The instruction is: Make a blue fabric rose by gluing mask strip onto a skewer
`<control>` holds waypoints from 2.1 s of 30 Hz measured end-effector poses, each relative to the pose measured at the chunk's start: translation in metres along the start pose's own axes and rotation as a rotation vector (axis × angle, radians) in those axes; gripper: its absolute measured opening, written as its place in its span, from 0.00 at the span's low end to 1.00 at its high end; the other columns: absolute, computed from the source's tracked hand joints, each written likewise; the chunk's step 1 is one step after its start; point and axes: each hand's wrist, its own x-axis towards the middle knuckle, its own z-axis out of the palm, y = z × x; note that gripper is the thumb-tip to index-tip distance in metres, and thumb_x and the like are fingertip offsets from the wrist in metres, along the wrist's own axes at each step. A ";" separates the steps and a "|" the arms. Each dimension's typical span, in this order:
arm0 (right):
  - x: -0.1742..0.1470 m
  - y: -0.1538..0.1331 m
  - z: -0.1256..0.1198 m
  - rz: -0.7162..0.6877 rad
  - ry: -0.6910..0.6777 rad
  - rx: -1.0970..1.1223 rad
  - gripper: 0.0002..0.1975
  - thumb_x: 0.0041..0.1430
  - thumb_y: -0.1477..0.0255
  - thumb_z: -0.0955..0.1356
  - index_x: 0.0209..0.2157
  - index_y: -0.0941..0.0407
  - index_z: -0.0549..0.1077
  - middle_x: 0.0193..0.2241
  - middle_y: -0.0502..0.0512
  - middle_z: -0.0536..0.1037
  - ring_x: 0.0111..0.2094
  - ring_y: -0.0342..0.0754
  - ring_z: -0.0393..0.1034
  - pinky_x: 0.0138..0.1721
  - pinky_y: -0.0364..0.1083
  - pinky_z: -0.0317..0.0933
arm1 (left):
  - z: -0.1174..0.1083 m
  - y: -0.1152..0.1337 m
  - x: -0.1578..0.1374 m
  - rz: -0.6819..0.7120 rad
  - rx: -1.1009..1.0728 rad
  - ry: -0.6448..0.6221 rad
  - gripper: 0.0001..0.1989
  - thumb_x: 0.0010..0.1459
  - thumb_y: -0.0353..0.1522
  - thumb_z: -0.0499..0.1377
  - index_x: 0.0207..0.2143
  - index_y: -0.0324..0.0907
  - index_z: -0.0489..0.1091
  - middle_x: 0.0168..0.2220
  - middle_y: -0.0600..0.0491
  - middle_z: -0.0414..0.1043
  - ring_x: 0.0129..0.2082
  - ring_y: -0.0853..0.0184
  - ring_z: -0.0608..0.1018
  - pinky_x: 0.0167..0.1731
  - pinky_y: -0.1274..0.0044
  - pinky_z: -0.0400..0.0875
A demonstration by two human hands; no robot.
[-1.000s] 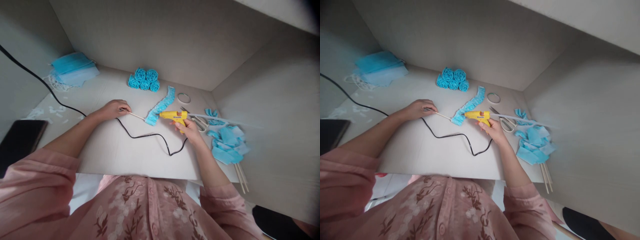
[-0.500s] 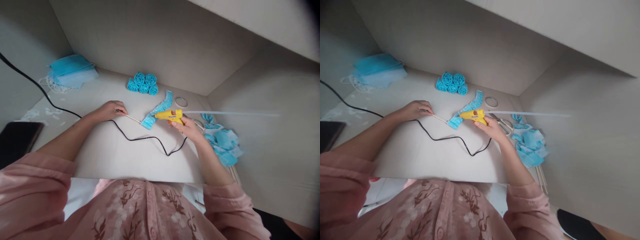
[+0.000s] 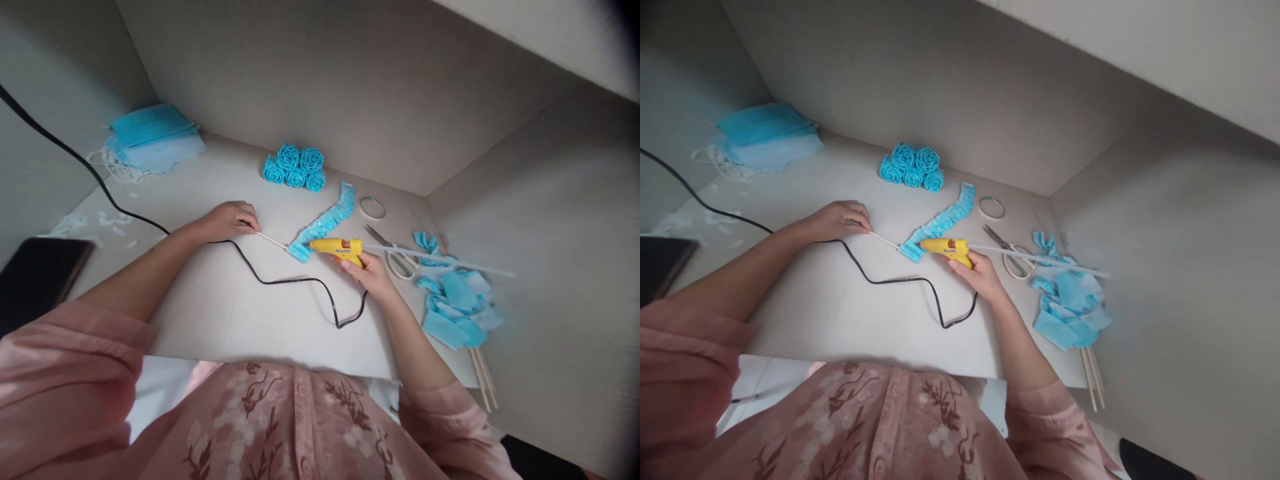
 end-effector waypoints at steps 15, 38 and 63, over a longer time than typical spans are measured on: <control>-0.001 0.001 0.004 -0.044 -0.036 -0.096 0.25 0.56 0.49 0.72 0.42 0.56 0.81 0.35 0.55 0.83 0.36 0.53 0.75 0.35 0.47 0.69 | 0.001 -0.002 0.001 0.003 0.011 -0.005 0.19 0.62 0.49 0.59 0.32 0.46 0.81 0.34 0.52 0.78 0.36 0.67 0.76 0.40 0.78 0.67; -0.005 -0.008 -0.009 -0.035 0.001 -0.096 0.24 0.52 0.50 0.73 0.39 0.56 0.82 0.33 0.56 0.83 0.26 0.48 0.70 0.29 0.47 0.66 | -0.001 -0.001 0.001 -0.021 0.028 -0.016 0.17 0.61 0.47 0.59 0.31 0.46 0.81 0.34 0.52 0.78 0.37 0.67 0.76 0.41 0.78 0.67; -0.001 -0.002 -0.003 -0.024 -0.034 -0.149 0.22 0.54 0.51 0.72 0.34 0.58 0.81 0.26 0.53 0.79 0.26 0.48 0.68 0.27 0.45 0.60 | 0.001 -0.004 0.001 0.002 0.027 -0.007 0.17 0.61 0.46 0.59 0.31 0.45 0.80 0.34 0.52 0.78 0.36 0.67 0.76 0.41 0.78 0.67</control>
